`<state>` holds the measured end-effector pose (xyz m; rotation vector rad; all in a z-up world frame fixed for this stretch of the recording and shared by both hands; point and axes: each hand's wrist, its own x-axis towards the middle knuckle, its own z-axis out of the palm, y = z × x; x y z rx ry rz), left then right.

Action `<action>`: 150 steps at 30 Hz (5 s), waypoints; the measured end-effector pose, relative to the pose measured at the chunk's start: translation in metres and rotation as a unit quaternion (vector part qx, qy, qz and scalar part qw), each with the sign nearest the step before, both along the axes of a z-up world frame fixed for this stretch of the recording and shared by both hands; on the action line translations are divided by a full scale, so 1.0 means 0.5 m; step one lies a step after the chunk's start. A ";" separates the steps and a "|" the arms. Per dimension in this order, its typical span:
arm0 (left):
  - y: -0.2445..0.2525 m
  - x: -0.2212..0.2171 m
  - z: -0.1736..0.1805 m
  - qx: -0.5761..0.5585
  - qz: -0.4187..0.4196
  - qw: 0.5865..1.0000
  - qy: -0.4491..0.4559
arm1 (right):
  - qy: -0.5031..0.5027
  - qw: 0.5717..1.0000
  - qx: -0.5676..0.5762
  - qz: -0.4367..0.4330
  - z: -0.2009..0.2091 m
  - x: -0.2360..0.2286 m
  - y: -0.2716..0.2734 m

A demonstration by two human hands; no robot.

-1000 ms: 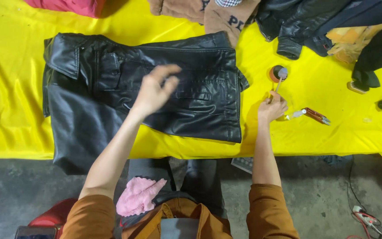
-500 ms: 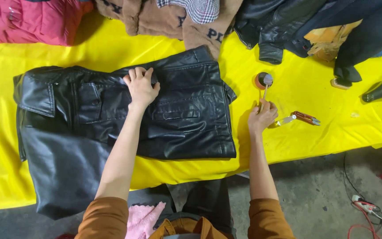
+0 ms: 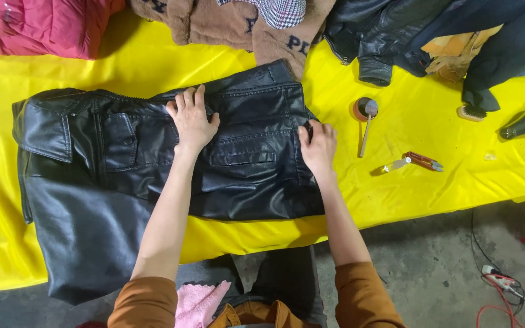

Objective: The person cleans a black leather jacket laid on a yellow table. They use a brush to scrub the surface and a small white stick to clean the zipper area. Finally, they use a blue hairdryer to dry the jacket.

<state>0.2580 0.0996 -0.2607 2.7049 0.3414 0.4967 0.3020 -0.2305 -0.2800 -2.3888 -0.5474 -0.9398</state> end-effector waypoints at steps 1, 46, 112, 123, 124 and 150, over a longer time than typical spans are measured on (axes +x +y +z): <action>0.003 -0.001 -0.004 0.010 -0.002 1.000 0.004 | 0.061 0.997 -0.036 -0.039 0.001 0.003 0.009; 0.157 -0.112 0.011 -0.261 -0.082 0.958 0.080 | 0.169 0.916 -0.228 0.283 0.020 -0.156 0.374; 0.151 -0.121 0.001 -0.239 -0.044 0.970 -0.013 | 0.260 0.939 0.011 -0.226 0.091 -0.159 -0.283; 0.150 -0.125 -0.020 -0.228 -0.048 0.971 -0.045 | 0.020 0.972 0.044 -0.228 -0.012 -0.042 -0.346; 0.152 -0.123 -0.021 -0.229 -0.047 0.971 -0.045 | 0.006 0.971 0.104 -0.214 -0.023 -0.026 -0.352; 0.164 -0.120 -0.028 -0.254 -0.063 0.963 -0.057 | 0.215 0.959 0.065 0.171 0.143 -0.087 0.167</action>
